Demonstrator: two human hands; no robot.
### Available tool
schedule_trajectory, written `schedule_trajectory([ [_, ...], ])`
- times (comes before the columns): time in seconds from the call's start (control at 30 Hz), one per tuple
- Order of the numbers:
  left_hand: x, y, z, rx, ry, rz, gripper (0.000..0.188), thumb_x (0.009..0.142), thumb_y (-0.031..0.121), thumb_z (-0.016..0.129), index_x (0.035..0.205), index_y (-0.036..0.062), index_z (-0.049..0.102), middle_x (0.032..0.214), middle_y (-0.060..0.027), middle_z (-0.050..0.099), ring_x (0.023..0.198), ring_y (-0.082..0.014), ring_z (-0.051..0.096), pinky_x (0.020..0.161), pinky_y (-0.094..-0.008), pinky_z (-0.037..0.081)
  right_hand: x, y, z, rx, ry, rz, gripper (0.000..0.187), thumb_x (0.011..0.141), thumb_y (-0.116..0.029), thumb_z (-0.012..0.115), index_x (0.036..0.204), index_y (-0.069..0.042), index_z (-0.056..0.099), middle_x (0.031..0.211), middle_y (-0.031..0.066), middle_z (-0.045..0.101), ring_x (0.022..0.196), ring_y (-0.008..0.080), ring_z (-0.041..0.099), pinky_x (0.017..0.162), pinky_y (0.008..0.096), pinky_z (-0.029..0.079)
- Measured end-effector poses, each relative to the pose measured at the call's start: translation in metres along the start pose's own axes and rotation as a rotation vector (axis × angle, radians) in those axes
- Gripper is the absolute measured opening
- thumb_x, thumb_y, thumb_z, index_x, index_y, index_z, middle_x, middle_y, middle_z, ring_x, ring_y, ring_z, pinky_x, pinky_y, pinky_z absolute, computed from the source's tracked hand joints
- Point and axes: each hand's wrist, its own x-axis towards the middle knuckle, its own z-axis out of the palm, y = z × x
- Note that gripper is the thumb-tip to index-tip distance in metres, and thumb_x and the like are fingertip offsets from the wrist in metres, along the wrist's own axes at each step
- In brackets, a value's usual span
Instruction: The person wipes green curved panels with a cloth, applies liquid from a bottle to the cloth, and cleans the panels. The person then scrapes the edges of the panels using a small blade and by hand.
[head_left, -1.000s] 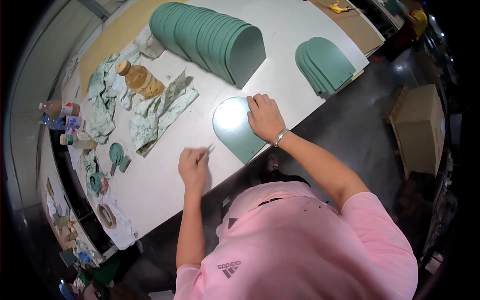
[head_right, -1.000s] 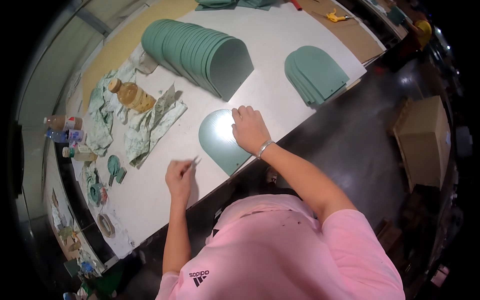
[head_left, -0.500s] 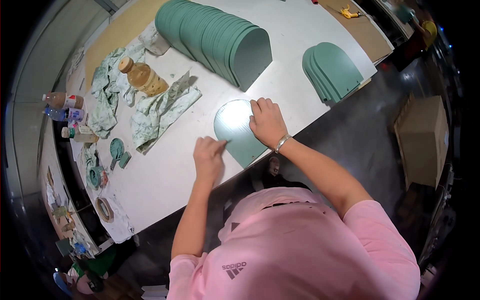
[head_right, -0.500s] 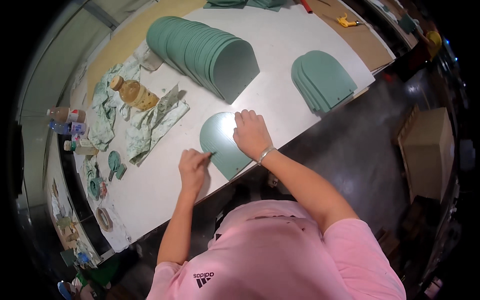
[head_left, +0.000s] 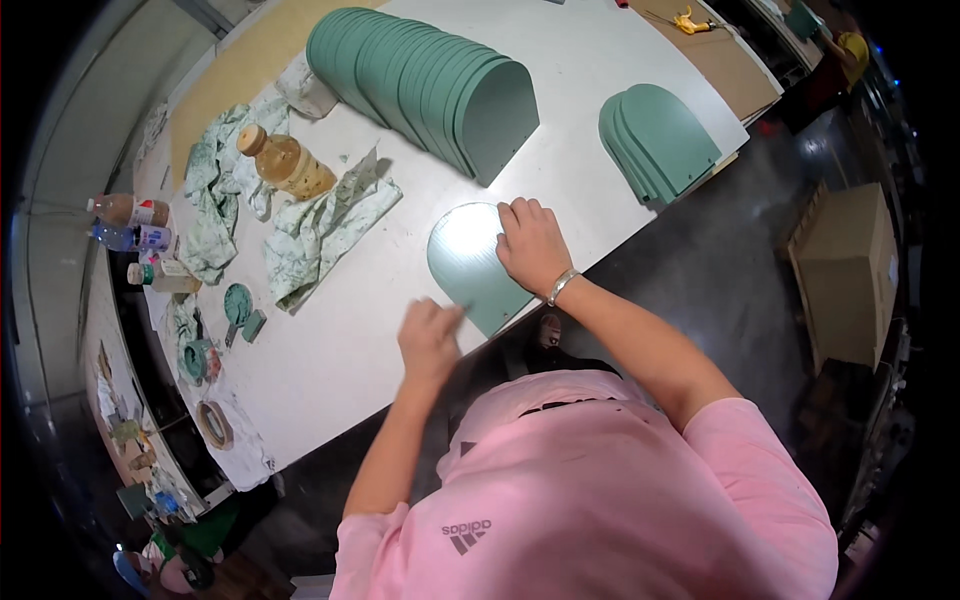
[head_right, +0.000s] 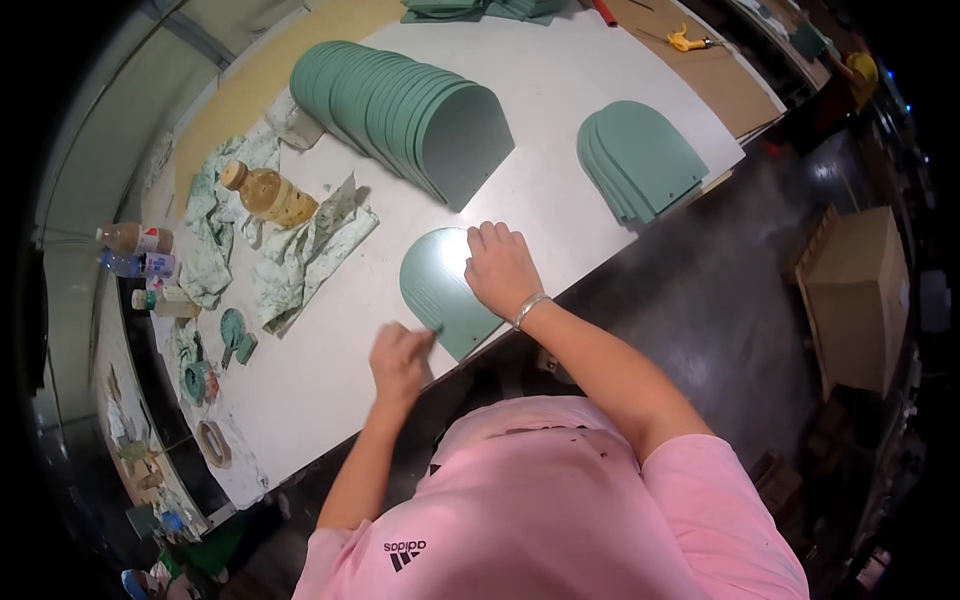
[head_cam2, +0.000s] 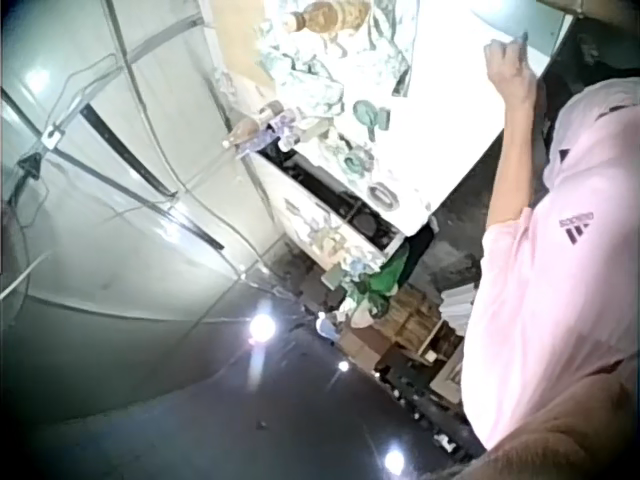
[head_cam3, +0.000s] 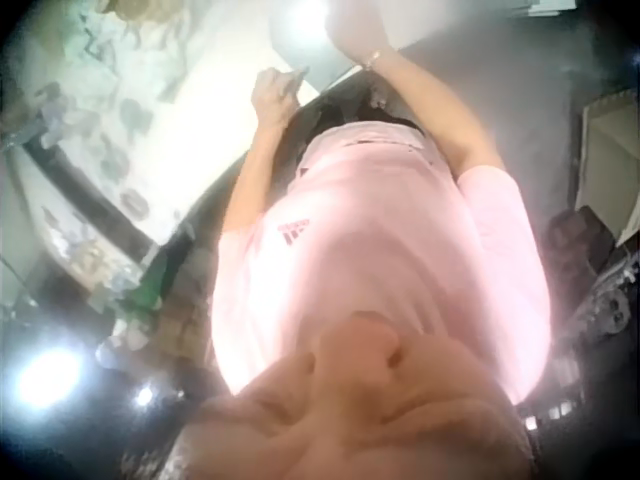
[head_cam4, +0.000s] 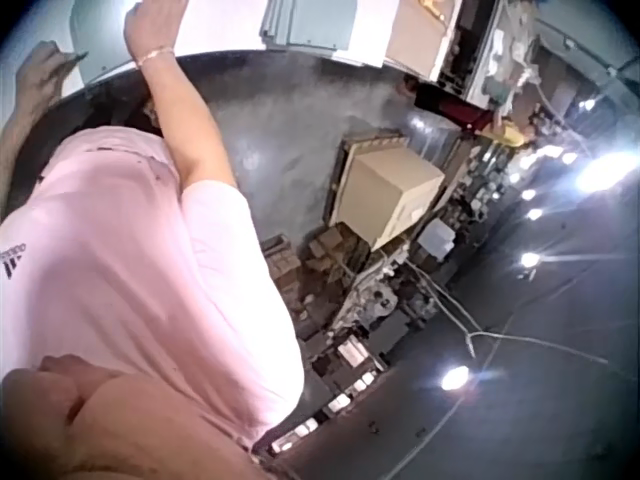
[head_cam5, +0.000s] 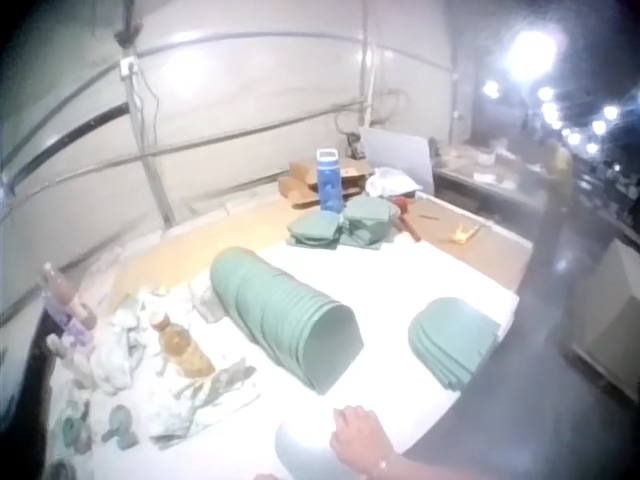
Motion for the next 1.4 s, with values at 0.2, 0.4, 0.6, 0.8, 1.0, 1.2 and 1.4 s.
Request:
schedule_trajectory([
  [0.2, 0.030, -0.008, -0.011, 0.076, 0.086, -0.054, 0.013, 0.074, 0.003, 0.067, 0.079, 0.0131, 0.073, 0.071, -0.0052, 0.053, 0.072, -0.0256, 0.053, 0.061, -0.0382, 0.044, -0.003, -0.003, -0.004, -0.013, -0.002, 0.001, 0.035, 0.080, -0.016, 0.061, 0.110, 0.001, 0.057, 0.098, 0.0110, 0.053, 0.094, 0.0257, 0.051, 0.080, 0.0384, 0.042],
  [0.4, 0.005, -0.005, -0.007, -0.006, -0.071, -0.001, 0.009, 0.075, 0.003, 0.066, 0.080, 0.0108, 0.070, 0.075, -0.0068, 0.054, 0.073, -0.0270, 0.054, 0.062, -0.0386, 0.045, -0.004, 0.002, 0.001, 0.012, 0.007, -0.025, 0.036, 0.080, -0.017, 0.062, 0.110, 0.001, 0.058, 0.097, 0.0108, 0.054, 0.092, 0.0259, 0.051, 0.079, 0.0384, 0.043],
  [0.6, 0.027, -0.023, -0.009, -0.028, 0.087, -0.089, 0.009, 0.071, 0.002, 0.072, 0.078, 0.0066, 0.069, 0.072, -0.0080, 0.054, 0.070, -0.0283, 0.053, 0.061, -0.0388, 0.044, -0.008, 0.000, -0.008, 0.038, -0.022, -0.116, 0.035, 0.080, -0.018, 0.061, 0.110, 0.000, 0.058, 0.095, 0.0107, 0.054, 0.091, 0.0257, 0.052, 0.079, 0.0383, 0.043],
  [0.8, 0.004, -0.009, -0.004, -0.032, 0.050, 0.022, 0.006, 0.073, 0.004, 0.063, 0.074, 0.0089, 0.065, 0.069, -0.0084, 0.050, 0.068, -0.0286, 0.051, 0.057, -0.0410, 0.043, -0.006, 0.001, -0.005, 0.030, -0.005, -0.112, 0.035, 0.079, -0.018, 0.061, 0.110, 0.000, 0.058, 0.096, 0.0109, 0.054, 0.091, 0.0259, 0.052, 0.079, 0.0384, 0.043],
  [1.0, -0.014, 0.009, -0.001, -0.111, -0.052, 0.060, 0.011, 0.069, 0.001, 0.061, 0.074, 0.0093, 0.066, 0.069, -0.0081, 0.048, 0.068, -0.0277, 0.052, 0.056, -0.0412, 0.043, -0.006, 0.004, -0.004, 0.036, 0.003, -0.103, 0.035, 0.078, -0.018, 0.062, 0.109, -0.001, 0.058, 0.095, 0.0111, 0.054, 0.092, 0.0261, 0.052, 0.080, 0.0384, 0.043],
  [1.2, 0.029, -0.009, 0.000, 0.020, 0.103, -0.045, 0.008, 0.071, 0.003, 0.065, 0.075, 0.0101, 0.067, 0.071, -0.0072, 0.051, 0.071, -0.0269, 0.054, 0.057, -0.0395, 0.044, -0.008, 0.000, -0.006, 0.034, -0.004, -0.108, 0.035, 0.078, -0.017, 0.061, 0.109, -0.001, 0.058, 0.096, 0.0111, 0.054, 0.092, 0.0265, 0.052, 0.080, 0.0385, 0.042],
  [1.4, 0.064, -0.029, 0.004, 0.209, 0.188, 0.055, 0.013, 0.070, 0.003, 0.064, 0.078, 0.0117, 0.069, 0.072, -0.0040, 0.054, 0.071, -0.0255, 0.054, 0.056, -0.0381, 0.045, -0.007, 0.000, -0.005, 0.054, -0.016, -0.097, 0.036, 0.079, -0.017, 0.061, 0.111, -0.001, 0.058, 0.097, 0.0115, 0.054, 0.092, 0.0266, 0.052, 0.081, 0.0388, 0.042],
])
